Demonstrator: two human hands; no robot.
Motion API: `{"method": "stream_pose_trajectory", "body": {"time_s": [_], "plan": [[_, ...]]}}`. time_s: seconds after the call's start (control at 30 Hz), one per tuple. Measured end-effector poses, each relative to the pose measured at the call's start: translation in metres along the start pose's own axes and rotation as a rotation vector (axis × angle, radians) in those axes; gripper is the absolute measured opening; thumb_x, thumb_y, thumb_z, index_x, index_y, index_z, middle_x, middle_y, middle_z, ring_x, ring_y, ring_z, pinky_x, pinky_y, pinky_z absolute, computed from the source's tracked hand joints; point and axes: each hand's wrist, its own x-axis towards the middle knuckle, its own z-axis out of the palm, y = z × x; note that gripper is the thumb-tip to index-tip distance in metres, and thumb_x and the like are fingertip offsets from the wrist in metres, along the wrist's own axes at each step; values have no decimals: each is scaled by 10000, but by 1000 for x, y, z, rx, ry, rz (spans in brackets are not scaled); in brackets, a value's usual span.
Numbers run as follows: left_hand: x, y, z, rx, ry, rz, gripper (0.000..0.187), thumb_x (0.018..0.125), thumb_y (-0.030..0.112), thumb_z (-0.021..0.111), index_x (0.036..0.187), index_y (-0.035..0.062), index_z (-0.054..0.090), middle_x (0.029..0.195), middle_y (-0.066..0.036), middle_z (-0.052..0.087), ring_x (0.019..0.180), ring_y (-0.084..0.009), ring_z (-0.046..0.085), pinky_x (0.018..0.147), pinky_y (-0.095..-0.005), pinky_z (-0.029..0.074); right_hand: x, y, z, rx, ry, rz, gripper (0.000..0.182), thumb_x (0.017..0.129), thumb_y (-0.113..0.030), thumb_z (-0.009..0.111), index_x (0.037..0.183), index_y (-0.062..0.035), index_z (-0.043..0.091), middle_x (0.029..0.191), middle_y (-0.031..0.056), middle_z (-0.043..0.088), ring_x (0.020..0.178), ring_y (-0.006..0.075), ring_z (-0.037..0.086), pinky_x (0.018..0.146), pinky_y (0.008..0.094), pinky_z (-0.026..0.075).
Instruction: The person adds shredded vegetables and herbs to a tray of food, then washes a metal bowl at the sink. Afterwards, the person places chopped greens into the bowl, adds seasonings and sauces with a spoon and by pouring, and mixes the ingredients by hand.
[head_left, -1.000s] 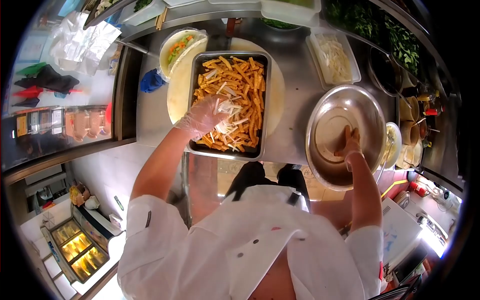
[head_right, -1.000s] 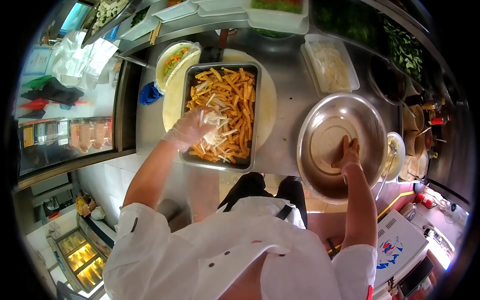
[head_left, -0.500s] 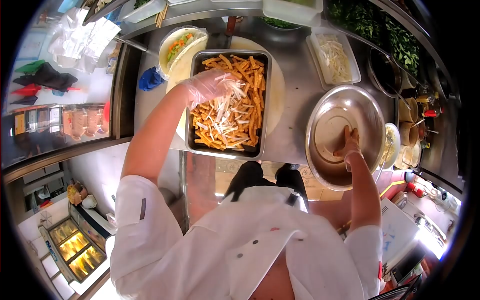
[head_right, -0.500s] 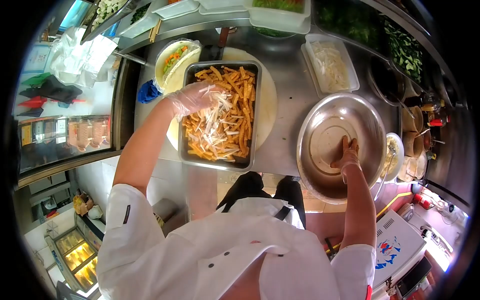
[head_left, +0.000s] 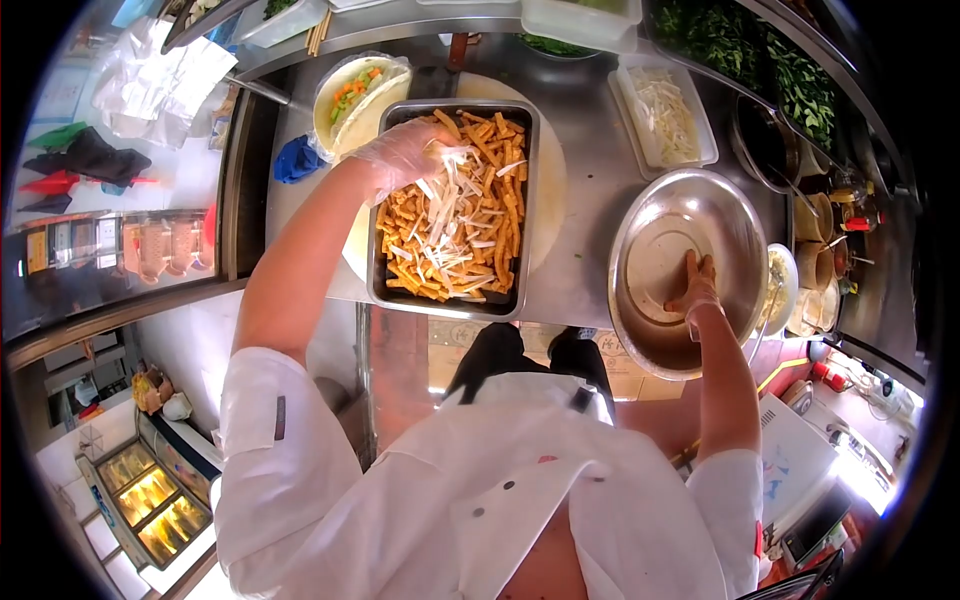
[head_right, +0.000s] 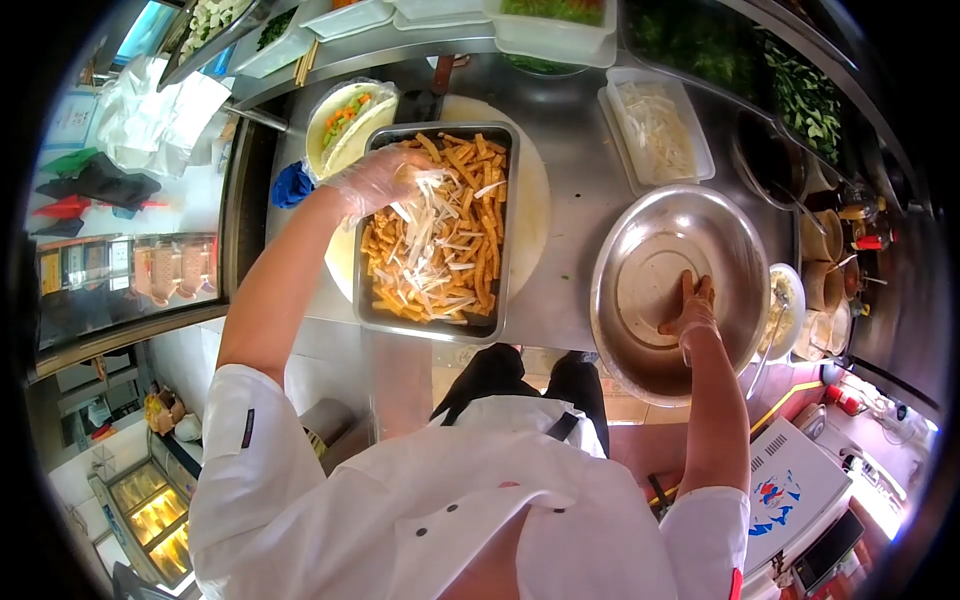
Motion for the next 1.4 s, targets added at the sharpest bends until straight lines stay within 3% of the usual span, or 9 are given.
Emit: {"method": "stream_pose_trajectory", "body": {"time_s": [0.1, 0.23, 0.47, 0.5, 0.63, 0.73, 1.07, 1.17, 1.4], "plan": [[-8, -20, 8, 34, 156, 92, 509, 899, 110, 692, 1394, 114, 576, 1279, -157, 652, 1164, -286, 628, 1063, -377, 487, -2, -2, -2, 9, -11, 6, 1443, 542, -241, 1001, 1669, -234, 100, 1707, 247, -2, 1574, 416, 125, 1266, 359, 236], [-20, -35, 23, 14, 186, -135, 486, 941, 146, 673, 1406, 111, 537, 1202, -153, 685, 882, -248, 702, 907, -379, 561, 1, 2, 2, 11, -5, 3, 1444, 538, -240, 1003, 1669, -235, 104, 1708, 245, -12, 1575, 415, 125, 1267, 357, 234], [-72, -26, 49, -261, 252, -311, 403, 946, 159, 665, 1299, 34, 515, 1171, -199, 642, 1086, -305, 669, 991, -384, 489, -5, -7, -6, 20, -27, 25, 1420, 554, -201, 998, 1668, -195, 117, 1704, 255, 4, 1573, 413, 133, 1266, 347, 224], [-74, -44, 67, -249, 409, -157, 324, 930, 104, 671, 1219, 20, 554, 1074, -162, 652, 946, -242, 691, 835, -346, 545, -7, -9, -9, 21, -33, 32, 1414, 560, -187, 996, 1668, -175, 117, 1702, 259, 13, 1571, 412, 141, 1265, 340, 221], [-80, -45, 97, -923, 525, -200, 178, 945, 107, 679, 1086, 21, 615, 884, -70, 671, 701, -120, 663, 548, -250, 507, -10, -12, -11, 33, -13, 16, 1403, 582, -165, 992, 1669, -176, 104, 1709, 237, 23, 1573, 401, 145, 1267, 336, 220], [-88, -37, 103, -864, 557, -310, 165, 960, 123, 669, 1080, 16, 632, 859, -67, 672, 667, -114, 643, 570, -257, 523, -11, -13, -10, 20, -4, 28, 1398, 595, -164, 994, 1669, -177, 99, 1713, 222, 30, 1573, 389, 158, 1265, 333, 227], [-101, -45, 103, -443, 522, -285, 270, 859, 147, 740, 1097, 42, 668, 1063, -157, 697, 1017, -310, 678, 922, -388, 528, -13, -16, -12, 7, -15, 40, 1392, 607, -190, 990, 1670, -189, 91, 1714, 222, 20, 1576, 381, 151, 1264, 329, 230], [-113, -40, 110, -248, 480, -159, 284, 867, 153, 755, 1095, 28, 639, 1100, -136, 654, 989, -245, 655, 878, -353, 529, -18, -20, -16, -1, -19, 48, 1379, 617, -184, 989, 1669, -176, 98, 1713, 220, 38, 1573, 375, 170, 1261, 314, 231], [-128, -33, 122, -101, 424, 101, 300, 870, 49, 715, 1154, 33, 620, 1158, -195, 591, 1052, -374, 629, 954, -405, 521, -17, -19, -16, 3, -9, 41, 1384, 602, -172, 990, 1668, -172, 107, 1709, 225, 52, 1575, 376, 159, 1262, 304, 216]]}}
